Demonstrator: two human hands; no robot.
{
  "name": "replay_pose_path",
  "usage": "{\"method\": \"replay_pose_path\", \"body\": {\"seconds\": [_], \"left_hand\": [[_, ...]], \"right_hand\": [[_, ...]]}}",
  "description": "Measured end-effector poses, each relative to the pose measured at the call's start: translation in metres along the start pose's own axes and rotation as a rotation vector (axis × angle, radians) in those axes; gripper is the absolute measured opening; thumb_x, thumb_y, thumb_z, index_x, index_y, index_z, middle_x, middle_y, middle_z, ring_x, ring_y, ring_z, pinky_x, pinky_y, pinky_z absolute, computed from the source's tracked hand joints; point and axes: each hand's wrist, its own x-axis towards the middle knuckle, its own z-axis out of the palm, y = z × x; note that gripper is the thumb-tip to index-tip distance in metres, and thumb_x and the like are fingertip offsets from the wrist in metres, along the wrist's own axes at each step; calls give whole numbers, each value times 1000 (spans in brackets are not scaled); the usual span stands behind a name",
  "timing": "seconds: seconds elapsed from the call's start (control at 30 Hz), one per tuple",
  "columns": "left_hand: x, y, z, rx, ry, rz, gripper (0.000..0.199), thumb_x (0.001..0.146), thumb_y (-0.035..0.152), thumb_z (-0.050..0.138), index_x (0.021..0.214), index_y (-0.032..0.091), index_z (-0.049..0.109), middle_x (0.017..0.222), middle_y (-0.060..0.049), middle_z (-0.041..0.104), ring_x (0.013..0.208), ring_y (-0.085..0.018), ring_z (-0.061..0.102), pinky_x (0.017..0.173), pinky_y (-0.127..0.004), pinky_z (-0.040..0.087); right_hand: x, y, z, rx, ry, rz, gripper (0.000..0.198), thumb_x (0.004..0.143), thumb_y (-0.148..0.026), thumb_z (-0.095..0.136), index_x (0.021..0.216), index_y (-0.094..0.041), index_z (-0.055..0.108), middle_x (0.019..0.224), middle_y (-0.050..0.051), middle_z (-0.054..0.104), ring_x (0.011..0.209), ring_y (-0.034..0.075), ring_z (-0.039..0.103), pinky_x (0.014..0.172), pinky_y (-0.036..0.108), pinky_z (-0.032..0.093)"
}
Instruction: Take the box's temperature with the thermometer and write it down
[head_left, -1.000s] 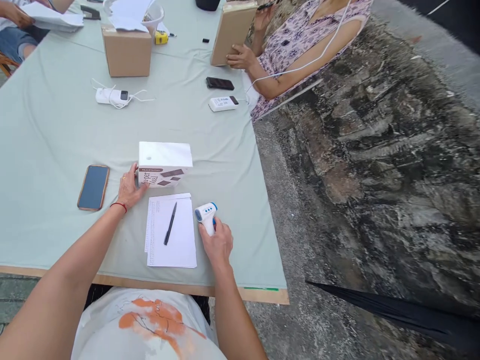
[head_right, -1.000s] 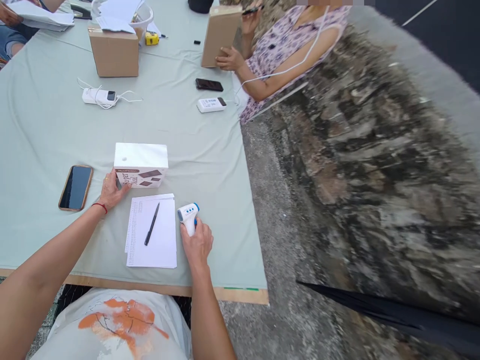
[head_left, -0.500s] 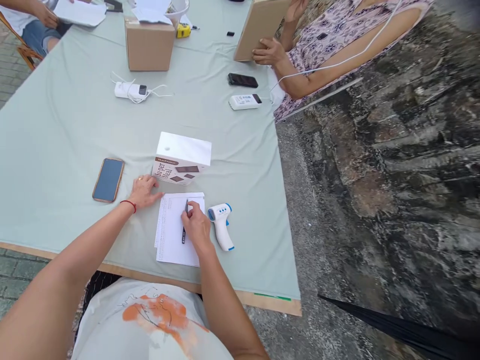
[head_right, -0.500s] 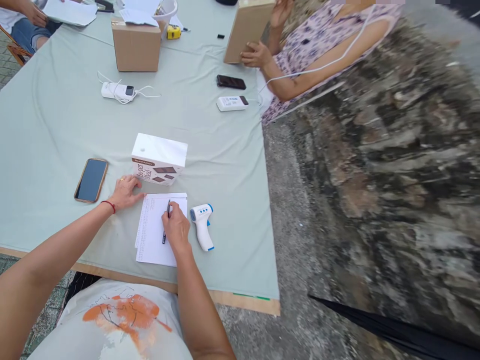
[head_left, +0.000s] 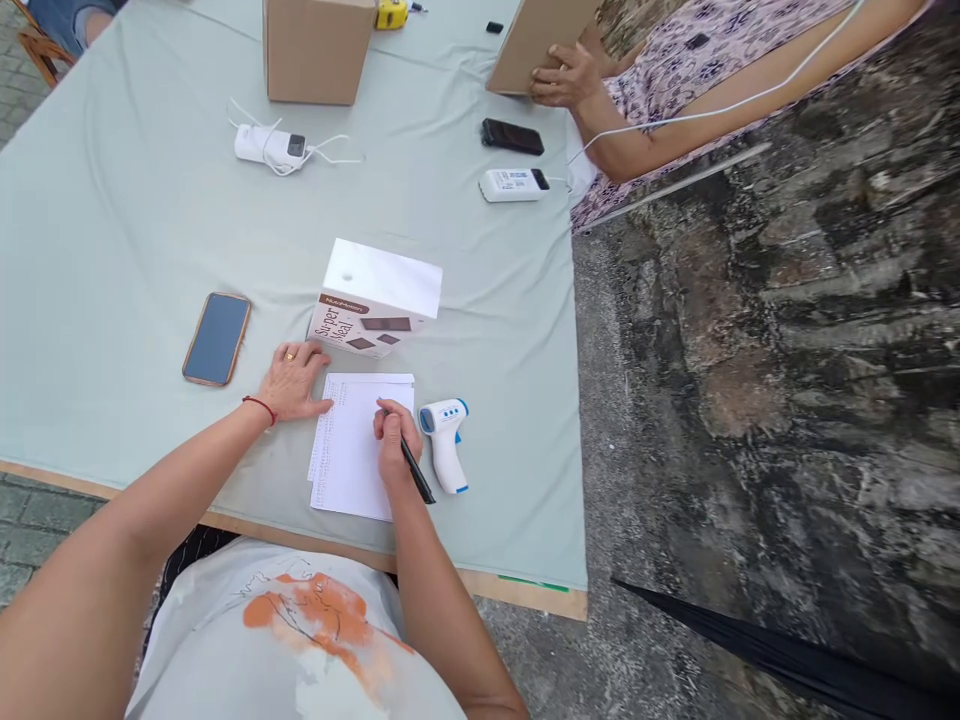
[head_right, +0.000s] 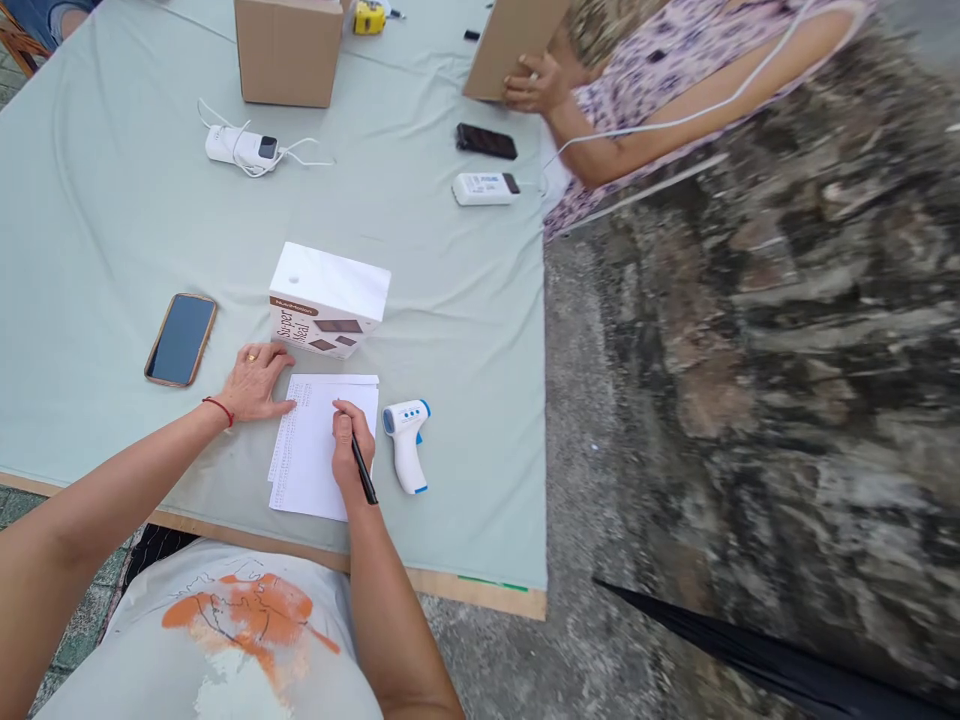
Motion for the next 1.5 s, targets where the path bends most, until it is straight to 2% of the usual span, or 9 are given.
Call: {"method": "replay_pose_path", "body": {"seconds": [0.1,0.2,0.3,0.57,1.5], "left_hand": [[0,1,0,17,13,12,66,70,53,69,122,16,55,130,-16,51,118,-33,47,106,-49,27],[0,2,2,19,17,17,67,69,54,69,122,16,56,131,-17,51,119,-33,46,106,-49,26],[0,2,2,16,13,15,68,68,55,70,122,15,56,130,-17,51,119,-34,46,107,-49,26],[0,5,1,-7,0,7,66,69,53,69,122,16,56,132,-18,50,120,-36,46,107,-50,23],[0,7,1,-11,9,12,66,68,53,69,120,14,57,131,-18,51,119,-35,46,108,-50,24]], "right_hand": [[3,-4,6,30,-68,55,42,85,-49,44,103,-17,63,73,1,56,66,15,52,68,31,45],[6,-5,15,12,-43,161,33,72,-47,55,85,-18,64,72,2,60,64,15,52,64,30,45],[7,-2,23,-28,-26,164,27,66,-42,55,79,-19,63,70,1,61,62,15,51,62,30,46],[5,2,30,-143,-29,46,23,71,-42,49,70,-21,57,65,1,60,62,16,53,64,31,46],[4,-2,30,-207,-52,7,21,73,-40,47,65,-22,52,61,0,56,60,16,49,60,30,43]]}}
